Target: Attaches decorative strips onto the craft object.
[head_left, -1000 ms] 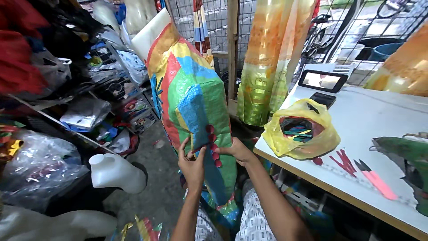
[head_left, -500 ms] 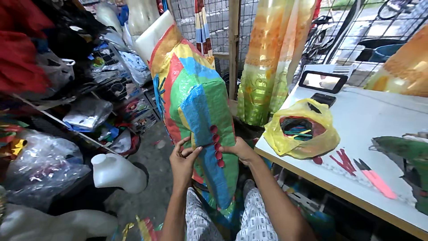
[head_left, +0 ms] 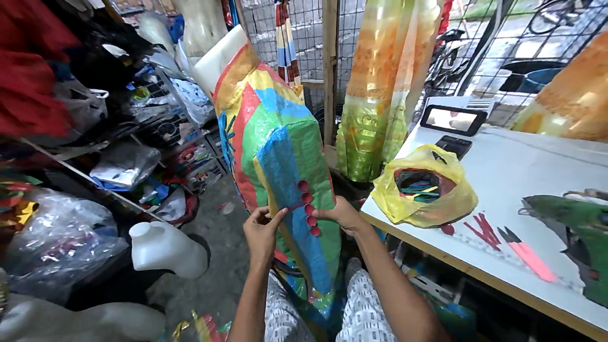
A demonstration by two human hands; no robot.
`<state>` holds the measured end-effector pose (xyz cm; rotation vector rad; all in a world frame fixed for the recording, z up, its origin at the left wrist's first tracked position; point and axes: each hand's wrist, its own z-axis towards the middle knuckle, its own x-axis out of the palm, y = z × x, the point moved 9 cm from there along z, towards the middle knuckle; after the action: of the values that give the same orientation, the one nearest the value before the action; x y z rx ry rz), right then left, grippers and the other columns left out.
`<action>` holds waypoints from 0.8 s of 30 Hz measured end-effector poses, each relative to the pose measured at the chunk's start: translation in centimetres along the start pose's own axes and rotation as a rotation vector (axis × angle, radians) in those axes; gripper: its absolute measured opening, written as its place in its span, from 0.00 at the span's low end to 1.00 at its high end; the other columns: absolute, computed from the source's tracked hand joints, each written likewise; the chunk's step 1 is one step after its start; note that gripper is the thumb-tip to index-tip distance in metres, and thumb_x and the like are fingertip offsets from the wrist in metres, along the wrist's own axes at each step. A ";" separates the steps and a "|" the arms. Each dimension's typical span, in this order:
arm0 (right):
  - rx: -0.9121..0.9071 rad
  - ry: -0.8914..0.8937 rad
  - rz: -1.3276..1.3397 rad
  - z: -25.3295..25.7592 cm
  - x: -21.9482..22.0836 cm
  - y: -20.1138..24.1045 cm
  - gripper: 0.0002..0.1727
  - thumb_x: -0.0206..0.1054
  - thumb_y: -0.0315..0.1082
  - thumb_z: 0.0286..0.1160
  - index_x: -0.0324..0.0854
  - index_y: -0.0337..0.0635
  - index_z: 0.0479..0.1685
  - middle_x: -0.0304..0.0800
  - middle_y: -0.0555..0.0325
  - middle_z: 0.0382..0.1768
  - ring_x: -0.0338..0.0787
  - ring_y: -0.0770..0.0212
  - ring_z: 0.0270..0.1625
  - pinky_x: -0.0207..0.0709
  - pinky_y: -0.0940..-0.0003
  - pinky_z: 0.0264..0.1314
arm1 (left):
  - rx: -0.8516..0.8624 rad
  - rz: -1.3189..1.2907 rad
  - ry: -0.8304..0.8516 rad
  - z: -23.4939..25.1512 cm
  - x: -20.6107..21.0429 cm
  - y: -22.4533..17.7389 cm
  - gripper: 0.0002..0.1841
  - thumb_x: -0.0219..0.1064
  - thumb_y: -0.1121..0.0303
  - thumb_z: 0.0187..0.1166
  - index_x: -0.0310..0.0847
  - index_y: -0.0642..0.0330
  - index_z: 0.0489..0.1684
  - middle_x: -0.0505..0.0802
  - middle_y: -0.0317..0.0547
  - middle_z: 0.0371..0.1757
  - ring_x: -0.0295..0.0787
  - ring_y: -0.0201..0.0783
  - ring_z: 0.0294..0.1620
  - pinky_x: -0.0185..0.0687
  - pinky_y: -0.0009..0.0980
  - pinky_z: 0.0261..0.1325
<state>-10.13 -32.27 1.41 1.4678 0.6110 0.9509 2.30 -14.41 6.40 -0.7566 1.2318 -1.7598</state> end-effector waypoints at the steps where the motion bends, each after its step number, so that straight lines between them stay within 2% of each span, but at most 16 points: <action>1: 0.000 -0.001 -0.005 0.0 -0.1 0.1 0.24 0.81 0.25 0.62 0.79 0.31 0.58 0.93 0.54 0.45 0.94 0.67 0.46 0.89 0.69 0.55 | -0.001 0.016 -0.001 0.0 0.0 0.0 0.10 0.81 0.81 0.63 0.85 0.65 0.35 0.92 0.35 0.28 0.89 0.24 0.28 0.88 0.21 0.38; 6: -0.024 0.023 -0.030 0.5 -0.4 0.4 0.23 0.80 0.27 0.65 0.79 0.31 0.59 0.93 0.53 0.45 0.94 0.66 0.46 0.89 0.68 0.55 | 0.112 0.058 -0.042 -0.3 -0.2 -0.1 0.11 0.82 0.78 0.61 0.83 0.64 0.32 0.89 0.33 0.24 0.85 0.22 0.24 0.85 0.19 0.33; 8: -0.074 0.038 -0.011 0.7 -0.9 0.9 0.23 0.75 0.28 0.71 0.77 0.31 0.64 0.92 0.53 0.47 0.93 0.67 0.47 0.88 0.68 0.56 | 0.121 0.075 0.015 -0.2 0.0 -0.1 0.09 0.81 0.77 0.64 0.85 0.65 0.35 0.91 0.35 0.28 0.87 0.22 0.28 0.86 0.19 0.37; 10: -0.146 0.036 0.048 0.9 -1.7 1.7 0.19 0.69 0.27 0.77 0.76 0.32 0.66 0.90 0.55 0.48 0.91 0.68 0.48 0.86 0.68 0.58 | 0.110 0.110 0.137 -0.2 0.2 -0.4 0.07 0.77 0.75 0.70 0.88 0.68 0.41 0.93 0.39 0.38 0.90 0.24 0.37 0.89 0.21 0.46; 11: -0.181 0.037 0.082 1.1 -2.0 1.9 0.16 0.66 0.28 0.80 0.77 0.34 0.64 0.90 0.56 0.47 0.90 0.69 0.47 0.85 0.68 0.58 | 0.123 0.144 0.184 -0.1 0.2 -0.7 0.06 0.75 0.74 0.73 0.90 0.67 0.40 0.93 0.39 0.40 0.90 0.23 0.38 0.89 0.21 0.47; 13: -0.213 0.031 0.129 1.4 -2.5 2.1 0.10 0.63 0.27 0.83 0.82 0.36 0.57 0.90 0.60 0.43 0.89 0.71 0.44 0.84 0.70 0.56 | 0.143 0.207 0.215 0.0 -0.1 -1.2 0.04 0.74 0.73 0.76 0.92 0.65 0.35 0.95 0.35 0.34 0.90 0.20 0.33 0.87 0.19 0.44; 16: -0.210 -0.060 0.144 2.0 -3.1 2.0 0.01 0.69 0.24 0.76 0.84 0.38 0.40 0.88 0.63 0.32 0.86 0.73 0.35 0.82 0.74 0.45 | 0.173 0.250 0.168 -0.2 -0.6 -1.9 0.05 0.73 0.74 0.76 0.91 0.64 0.31 0.93 0.30 0.27 0.86 0.15 0.28 0.84 0.15 0.39; 19: -0.221 -0.137 0.137 2.3 -3.4 1.8 0.10 0.73 0.20 0.70 0.77 0.41 0.30 0.84 0.64 0.27 0.84 0.72 0.30 0.82 0.74 0.40 | 0.263 0.215 0.090 -0.6 -1.1 -1.6 0.04 0.75 0.75 0.73 0.89 0.66 0.30 0.92 0.31 0.26 0.86 0.15 0.27 0.83 0.14 0.37; 21: -0.220 -0.152 0.142 2.5 -3.3 1.6 0.13 0.74 0.20 0.68 0.74 0.43 0.29 0.83 0.64 0.26 0.83 0.72 0.29 0.81 0.74 0.39 | 0.289 0.174 0.054 -0.7 -1.4 -1.2 0.04 0.76 0.76 0.71 0.90 0.65 0.29 0.93 0.30 0.26 0.86 0.15 0.27 0.84 0.14 0.37; 24: -0.224 -0.142 0.151 2.4 -3.3 1.6 0.11 0.74 0.21 0.70 0.76 0.42 0.33 0.84 0.63 0.28 0.83 0.72 0.30 0.81 0.74 0.39 | 0.225 0.158 0.062 -0.4 -1.3 -1.0 0.03 0.78 0.76 0.69 0.90 0.64 0.28 0.92 0.31 0.25 0.86 0.17 0.27 0.84 0.16 0.37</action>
<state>-10.09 -36.57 2.44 1.3800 0.2834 0.9877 2.28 -12.86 7.17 -0.4649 1.0797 -1.7653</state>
